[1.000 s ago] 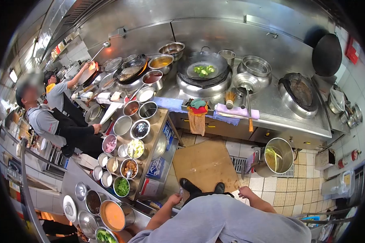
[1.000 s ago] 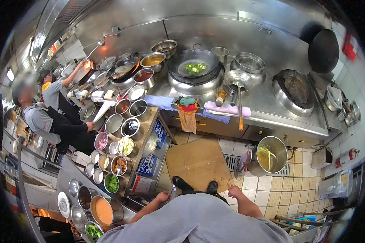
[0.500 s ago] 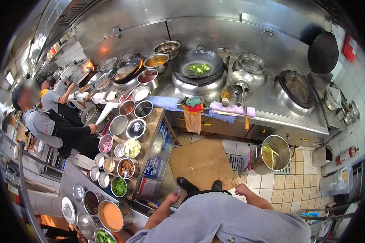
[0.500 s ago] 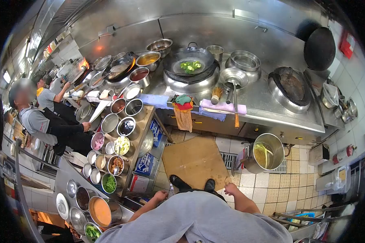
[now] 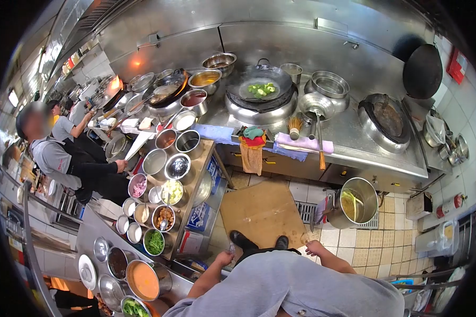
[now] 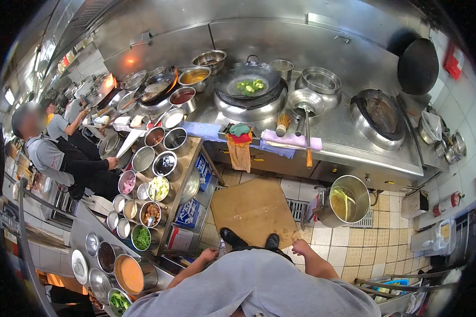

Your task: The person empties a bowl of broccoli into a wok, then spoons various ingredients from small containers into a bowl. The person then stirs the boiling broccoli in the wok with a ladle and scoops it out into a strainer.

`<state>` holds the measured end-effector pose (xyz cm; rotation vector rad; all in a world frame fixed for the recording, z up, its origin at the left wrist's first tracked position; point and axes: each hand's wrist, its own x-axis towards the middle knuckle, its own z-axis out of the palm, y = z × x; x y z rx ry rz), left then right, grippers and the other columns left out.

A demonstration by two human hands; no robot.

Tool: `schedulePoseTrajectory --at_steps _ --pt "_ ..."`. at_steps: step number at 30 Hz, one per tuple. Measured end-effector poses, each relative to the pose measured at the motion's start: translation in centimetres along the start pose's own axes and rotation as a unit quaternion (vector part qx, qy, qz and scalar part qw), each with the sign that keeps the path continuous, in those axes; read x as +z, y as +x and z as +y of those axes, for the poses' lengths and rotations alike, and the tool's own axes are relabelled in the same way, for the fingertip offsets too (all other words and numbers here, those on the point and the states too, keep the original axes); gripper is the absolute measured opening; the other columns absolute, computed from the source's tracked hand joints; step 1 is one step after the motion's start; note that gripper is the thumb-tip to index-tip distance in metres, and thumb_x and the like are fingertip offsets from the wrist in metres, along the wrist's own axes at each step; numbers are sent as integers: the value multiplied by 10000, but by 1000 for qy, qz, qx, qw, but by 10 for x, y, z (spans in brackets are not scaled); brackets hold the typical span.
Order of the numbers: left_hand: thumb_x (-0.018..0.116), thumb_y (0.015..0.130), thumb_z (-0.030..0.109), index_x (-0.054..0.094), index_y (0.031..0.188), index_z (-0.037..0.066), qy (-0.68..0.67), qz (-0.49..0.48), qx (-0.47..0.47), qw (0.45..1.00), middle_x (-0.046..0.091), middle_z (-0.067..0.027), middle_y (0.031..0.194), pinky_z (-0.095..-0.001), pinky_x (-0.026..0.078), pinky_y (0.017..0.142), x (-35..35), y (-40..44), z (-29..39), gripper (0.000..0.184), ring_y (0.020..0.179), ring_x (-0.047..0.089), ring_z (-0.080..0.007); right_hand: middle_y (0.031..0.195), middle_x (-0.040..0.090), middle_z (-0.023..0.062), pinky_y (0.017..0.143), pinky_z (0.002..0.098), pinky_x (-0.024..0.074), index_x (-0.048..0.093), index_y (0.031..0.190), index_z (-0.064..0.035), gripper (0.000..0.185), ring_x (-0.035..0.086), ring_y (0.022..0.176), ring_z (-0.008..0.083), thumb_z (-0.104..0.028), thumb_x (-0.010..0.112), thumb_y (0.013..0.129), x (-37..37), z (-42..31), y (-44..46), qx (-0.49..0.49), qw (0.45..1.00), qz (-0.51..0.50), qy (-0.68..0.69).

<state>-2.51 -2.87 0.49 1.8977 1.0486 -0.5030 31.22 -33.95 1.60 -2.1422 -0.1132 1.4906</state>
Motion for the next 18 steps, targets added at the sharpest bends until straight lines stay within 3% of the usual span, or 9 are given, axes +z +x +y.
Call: schedulePoseTrajectory --at_steps 18 --pt "499 797 359 637 889 62 -20 14 -35 999 650 -118 821 -355 478 722 1 -10 7 341 744 629 -249 933 624 149 578 342 495 507 1125 -43 342 630 721 225 -253 412 872 2 2 -6 -2 1000 -6 2"
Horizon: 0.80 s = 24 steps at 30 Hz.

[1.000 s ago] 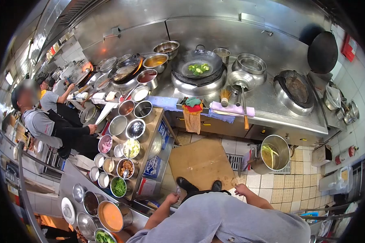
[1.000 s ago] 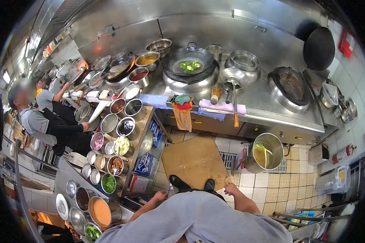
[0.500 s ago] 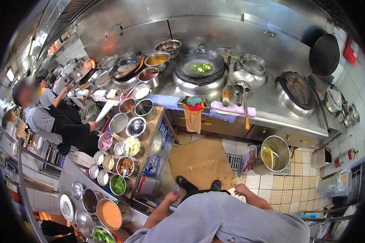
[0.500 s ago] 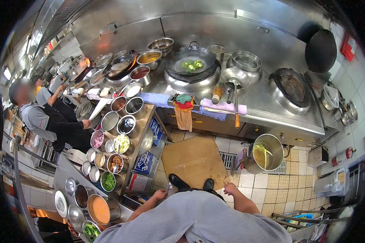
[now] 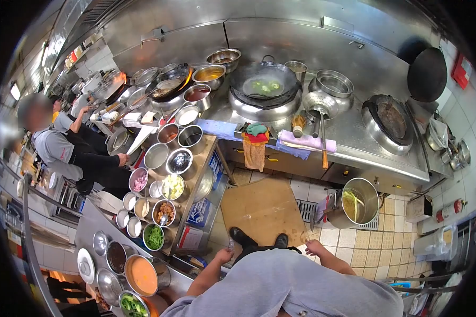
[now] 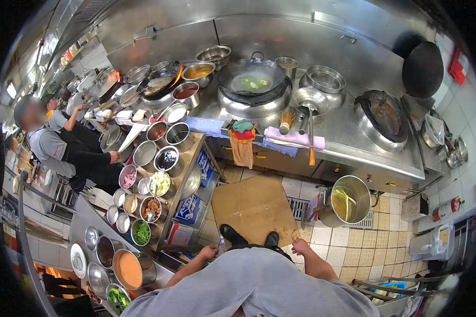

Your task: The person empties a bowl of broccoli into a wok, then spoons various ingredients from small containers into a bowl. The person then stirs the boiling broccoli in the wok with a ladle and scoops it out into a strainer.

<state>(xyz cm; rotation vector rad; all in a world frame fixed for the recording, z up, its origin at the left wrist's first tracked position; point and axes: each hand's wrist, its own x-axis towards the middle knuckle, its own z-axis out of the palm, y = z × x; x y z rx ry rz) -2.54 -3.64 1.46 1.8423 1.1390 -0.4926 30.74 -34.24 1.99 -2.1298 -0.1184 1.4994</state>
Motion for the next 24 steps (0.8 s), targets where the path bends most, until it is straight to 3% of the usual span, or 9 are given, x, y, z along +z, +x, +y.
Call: schedulePoseTrajectory --at_steps 6,9,11,14,15,16,19,21,24 --pt "506 797 394 642 864 75 -12 -3 0 1000 647 -124 801 -364 471 725 8 14 -15 353 753 623 -263 856 625 108 535 340 502 536 1033 -40 301 629 652 195 -251 433 845 1 -2 1 -13 1000 22 -4" --pt "514 790 384 640 867 78 -16 -1 -5 1000 645 -127 794 -366 469 720 6 11 -11 340 751 621 -264 910 624 157 649 378 510 580 1007 -37 355 632 772 259 -321 450 839 -1 -9 3 -23 995 22 -94" --pt "518 787 379 639 870 77 -15 3 -5 1000 644 -129 786 -368 469 716 1 7 -5 335 746 620 -264 995 602 208 821 384 459 604 1009 -32 465 578 954 329 -436 478 815 3 -2 21 -176 940 112 -270" --pt "495 789 375 629 890 63 37 -12 76 996 641 -141 798 -368 470 718 7 20 -24 354 752 620 -269 1101 557 224 885 361 406 454 1213 3 677 530 1044 307 -504 557 777 10 -37 4 -283 936 159 -136" --pt "486 786 365 630 898 56 -19 -41 5 999 639 -156 827 -374 471 733 -1 8 -9 359 777 617 -292 1188 514 194 894 344 389 414 1247 -6 697 487 1108 264 -497 571 778 13 -45 19 -325 935 136 -38" --pt "482 782 351 631 904 52 13 11 31 999 638 -163 826 -380 471 733 7 17 -21 356 783 617 -302 1297 420 162 946 318 336 298 1328 -17 748 398 1194 238 -476 562 800 14 -66 9 -284 949 122 59" --pt "492 775 315 631 860 52 2 -35 19 999 642 -133 783 -354 478 685 0 9 -11 310 731 628 -251 1467 -54 53 936 690 29 -84 1384 -306 910 -59 1329 329 -742 370 726 1 -152 -71 -227 856 -97 455" --pt "490 772 284 623 841 60 34 -38 55 997 641 -127 783 -342 479 667 -1 10 -13 269 722 626 -243 1463 -61 80 909 723 34 -68 1383 -322 913 -83 1331 335 -770 345 703 -14 -191 -103 -285 757 -171 562" --pt "486 770 289 624 836 65 97 -29 139 985 637 -142 829 -355 474 699 1 12 -18 272 776 615 -271 1461 -65 76 907 726 65 -71 1381 -335 923 -46 1329 346 -781 349 690 -33 -231 -136 -313 705 -208 601"
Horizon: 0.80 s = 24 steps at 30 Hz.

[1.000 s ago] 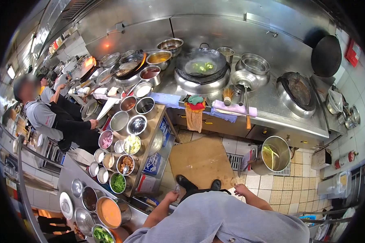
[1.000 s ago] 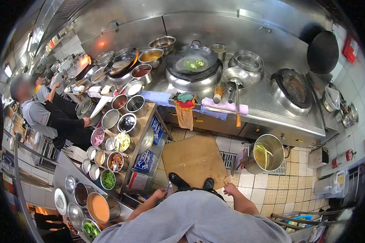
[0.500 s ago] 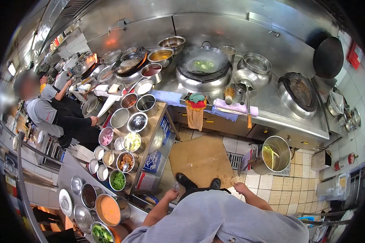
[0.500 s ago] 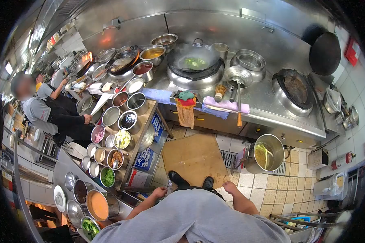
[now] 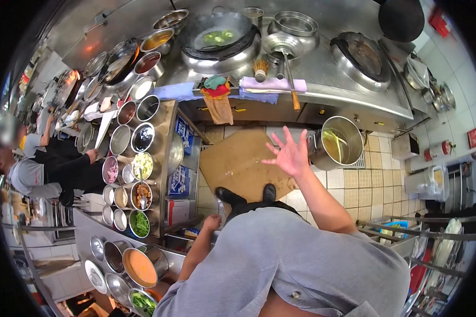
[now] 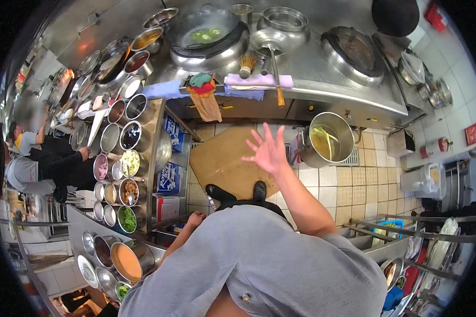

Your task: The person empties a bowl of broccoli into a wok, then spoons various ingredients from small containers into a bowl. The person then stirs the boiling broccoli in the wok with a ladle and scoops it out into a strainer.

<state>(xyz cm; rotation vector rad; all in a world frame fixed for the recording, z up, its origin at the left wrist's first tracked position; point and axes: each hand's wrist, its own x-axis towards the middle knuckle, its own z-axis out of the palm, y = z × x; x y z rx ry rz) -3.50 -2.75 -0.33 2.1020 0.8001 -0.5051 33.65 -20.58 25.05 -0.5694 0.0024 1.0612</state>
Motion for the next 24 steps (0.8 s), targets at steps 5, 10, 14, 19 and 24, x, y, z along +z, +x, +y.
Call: schedulePoseTrajectory --at_steps 5,10,14,19,24 --pt "459 776 350 643 835 86 -29 -18 -100 994 613 -160 952 -402 451 796 1 6 12 327 894 574 -322 1382 260 120 871 732 207 306 1320 -290 777 254 1244 348 -750 385 699 27 -24 8 -7 990 -104 91" --pt "456 798 332 662 872 88 36 -9 -133 990 612 -172 963 -411 449 799 25 33 1 328 891 579 -327 1452 70 129 909 744 60 131 1389 -286 851 83 1319 375 -716 416 712 43 -11 15 36 989 -132 62" --pt "503 753 264 649 959 92 -132 265 -259 920 596 -161 1039 -404 439 817 -47 -11 97 306 991 552 -318 1414 179 144 877 752 155 246 1349 -283 831 181 1279 384 -748 424 683 37 4 26 167 985 -47 -3" --pt "488 737 210 639 981 59 -98 54 -37 993 597 -168 1047 -408 437 820 -47 171 82 324 980 555 -331 1355 262 143 875 724 211 279 1321 -255 852 246 1239 378 -765 442 658 79 9 58 204 971 -7 -121" --pt "473 739 192 641 945 19 -107 129 33 985 598 -181 1033 -409 443 798 -119 176 110 317 956 564 -331 1264 416 137 913 620 311 316 1317 -222 707 364 1192 323 -640 460 765 129 33 131 226 940 -145 -210"
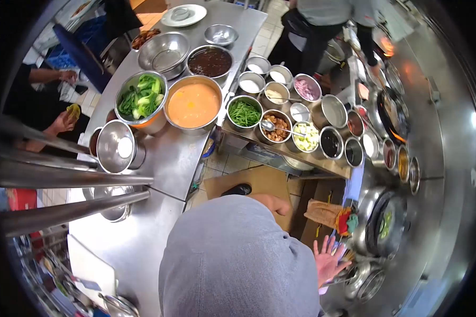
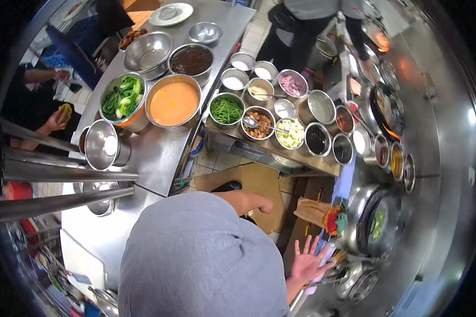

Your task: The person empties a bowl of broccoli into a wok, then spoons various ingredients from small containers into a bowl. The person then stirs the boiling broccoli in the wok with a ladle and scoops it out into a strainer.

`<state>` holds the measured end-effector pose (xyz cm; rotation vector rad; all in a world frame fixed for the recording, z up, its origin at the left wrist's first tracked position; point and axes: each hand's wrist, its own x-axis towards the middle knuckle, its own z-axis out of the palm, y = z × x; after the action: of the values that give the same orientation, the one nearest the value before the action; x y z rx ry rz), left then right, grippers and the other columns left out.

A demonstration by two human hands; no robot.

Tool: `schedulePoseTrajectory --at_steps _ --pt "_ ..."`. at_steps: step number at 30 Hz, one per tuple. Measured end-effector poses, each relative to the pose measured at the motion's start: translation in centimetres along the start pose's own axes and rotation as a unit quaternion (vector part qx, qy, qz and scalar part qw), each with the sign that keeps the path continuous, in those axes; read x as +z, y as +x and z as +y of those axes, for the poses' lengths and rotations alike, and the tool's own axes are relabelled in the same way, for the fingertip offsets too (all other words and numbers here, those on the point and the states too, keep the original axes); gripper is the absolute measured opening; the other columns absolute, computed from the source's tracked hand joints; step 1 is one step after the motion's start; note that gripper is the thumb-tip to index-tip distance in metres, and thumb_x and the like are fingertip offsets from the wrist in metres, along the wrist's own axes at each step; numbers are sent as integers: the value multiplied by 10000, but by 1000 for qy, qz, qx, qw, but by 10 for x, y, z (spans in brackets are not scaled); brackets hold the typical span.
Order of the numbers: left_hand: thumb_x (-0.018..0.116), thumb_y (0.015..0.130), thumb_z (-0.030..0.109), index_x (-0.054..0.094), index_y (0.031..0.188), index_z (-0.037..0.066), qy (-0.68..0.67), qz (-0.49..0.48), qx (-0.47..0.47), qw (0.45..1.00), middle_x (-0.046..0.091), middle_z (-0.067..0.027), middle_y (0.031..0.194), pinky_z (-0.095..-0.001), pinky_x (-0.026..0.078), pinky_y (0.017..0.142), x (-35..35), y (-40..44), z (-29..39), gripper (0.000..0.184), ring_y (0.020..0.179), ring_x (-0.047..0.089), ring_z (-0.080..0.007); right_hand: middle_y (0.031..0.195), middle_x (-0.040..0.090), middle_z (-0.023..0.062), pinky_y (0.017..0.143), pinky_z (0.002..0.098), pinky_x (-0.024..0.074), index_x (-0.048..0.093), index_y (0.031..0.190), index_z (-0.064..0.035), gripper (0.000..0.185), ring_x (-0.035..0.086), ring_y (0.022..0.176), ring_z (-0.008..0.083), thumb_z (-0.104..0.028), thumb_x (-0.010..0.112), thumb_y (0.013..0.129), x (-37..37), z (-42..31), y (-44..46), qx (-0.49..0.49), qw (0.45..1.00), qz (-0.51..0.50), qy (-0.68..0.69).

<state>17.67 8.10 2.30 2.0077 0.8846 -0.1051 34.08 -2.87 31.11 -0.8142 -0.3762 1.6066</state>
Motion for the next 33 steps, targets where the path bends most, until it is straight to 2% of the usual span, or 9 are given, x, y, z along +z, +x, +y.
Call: schedulePoseTrajectory --at_steps 4,10,16,19,22,23,24,30,33 --pt "491 720 188 644 923 15 -62 68 -135 987 611 -178 994 -420 455 769 -37 -17 -46 308 914 583 -325 1247 463 94 844 389 452 323 1325 -184 560 514 1047 248 -434 497 855 -26 -6 77 115 942 -23 -314" --pt "541 734 217 630 1016 70 -187 170 -399 882 559 -157 1125 -381 427 883 -69 -104 -131 330 1036 543 -312 868 623 86 661 233 427 601 996 -25 331 569 762 111 -314 481 888 -258 50 133 71 569 -121 -810" --pt "535 743 219 601 1053 51 -183 199 -502 821 542 -157 1149 -396 417 896 -4 -162 -216 359 1075 517 -312 851 616 83 654 237 424 598 981 -25 337 561 751 112 -324 471 889 -269 75 98 162 631 -70 -755" --pt "570 721 191 614 1041 77 -229 283 -549 752 552 -155 1138 -397 421 877 23 -175 -153 343 1055 535 -307 842 613 81 651 238 423 597 974 -25 341 558 746 113 -329 467 890 -271 79 95 174 673 -55 -717" --pt "584 647 206 674 877 103 -131 105 -454 875 628 -149 951 -384 460 755 118 -122 -196 268 857 603 -247 833 610 79 647 240 422 596 966 -25 345 554 741 113 -334 462 891 -271 80 94 181 712 -37 -677" --pt "631 660 222 629 1033 104 -187 98 -450 868 557 -141 1146 -377 385 901 130 -87 -176 392 1078 515 -254 830 609 78 646 240 421 595 964 -25 346 553 739 113 -335 460 891 -273 80 94 185 722 -30 -666" --pt "597 686 251 627 1034 102 -384 169 -476 773 533 -153 1177 -395 393 898 50 -113 -34 380 1065 526 -271 827 608 78 645 241 421 595 961 -25 348 552 737 113 -337 459 891 -277 79 93 186 730 -25 -657" --pt "482 745 247 663 904 60 82 8 -275 958 612 -170 988 -410 455 824 3 -13 -52 306 952 576 -332 810 601 74 637 244 418 593 947 -25 357 544 727 114 -347 449 893 -282 76 93 192 755 -35 -626" --pt "482 736 247 655 906 42 -81 163 -367 912 602 -178 1001 -409 456 819 -46 -18 -4 318 937 579 -335 801 598 72 634 246 417 591 939 -25 362 541 721 115 -352 444 894 -286 75 96 191 758 -46 -622"
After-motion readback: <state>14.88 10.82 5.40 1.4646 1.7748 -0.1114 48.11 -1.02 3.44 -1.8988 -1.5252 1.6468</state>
